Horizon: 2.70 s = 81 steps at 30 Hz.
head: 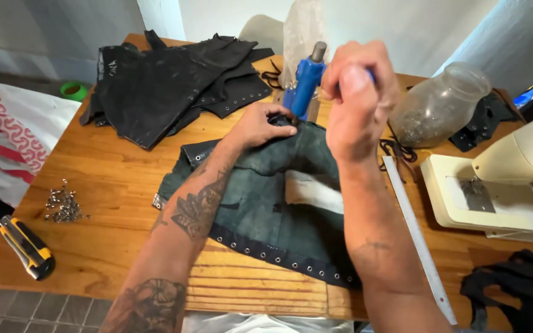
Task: Attaching metal hardware to a leather garment using a manual press and hand tools.
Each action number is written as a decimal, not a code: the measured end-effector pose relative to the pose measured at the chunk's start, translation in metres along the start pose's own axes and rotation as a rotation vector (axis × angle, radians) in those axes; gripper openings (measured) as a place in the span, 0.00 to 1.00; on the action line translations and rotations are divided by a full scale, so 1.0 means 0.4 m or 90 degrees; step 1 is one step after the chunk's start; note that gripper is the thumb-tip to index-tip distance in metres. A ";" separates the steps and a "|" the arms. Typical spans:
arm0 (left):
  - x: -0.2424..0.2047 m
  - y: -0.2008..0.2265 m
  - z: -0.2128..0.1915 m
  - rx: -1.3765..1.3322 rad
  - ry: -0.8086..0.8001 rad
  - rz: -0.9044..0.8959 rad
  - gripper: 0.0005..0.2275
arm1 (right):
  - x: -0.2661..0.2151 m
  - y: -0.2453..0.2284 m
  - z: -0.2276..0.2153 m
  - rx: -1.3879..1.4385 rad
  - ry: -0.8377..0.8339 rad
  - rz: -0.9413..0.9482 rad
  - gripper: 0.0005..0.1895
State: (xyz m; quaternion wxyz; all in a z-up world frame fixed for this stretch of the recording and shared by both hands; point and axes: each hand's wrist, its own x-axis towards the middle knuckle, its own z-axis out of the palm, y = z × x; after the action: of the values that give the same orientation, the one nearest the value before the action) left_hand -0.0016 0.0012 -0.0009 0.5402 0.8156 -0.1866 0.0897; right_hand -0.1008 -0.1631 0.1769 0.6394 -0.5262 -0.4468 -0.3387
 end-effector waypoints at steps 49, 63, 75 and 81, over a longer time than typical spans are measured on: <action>-0.373 0.187 -0.001 0.523 0.129 0.528 0.06 | -0.477 0.000 -0.226 -0.626 -0.258 -0.294 0.08; -0.569 0.208 0.012 0.596 0.205 0.505 0.09 | -0.604 -0.115 -0.170 -0.509 -0.401 -0.260 0.17; -0.627 0.200 -0.055 0.622 0.140 0.459 0.10 | -0.553 -0.143 -0.158 -0.467 -0.588 -0.187 0.05; -0.628 0.187 -0.060 0.609 0.123 0.470 0.13 | -0.544 -0.142 -0.161 -0.456 -0.608 -0.201 0.02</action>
State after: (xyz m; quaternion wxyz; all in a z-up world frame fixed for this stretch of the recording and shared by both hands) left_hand -0.2599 0.0495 -0.0154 0.0614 0.8374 -0.3461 0.4186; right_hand -0.2191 -0.2464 -0.0070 0.0946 -0.7291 -0.6147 -0.2855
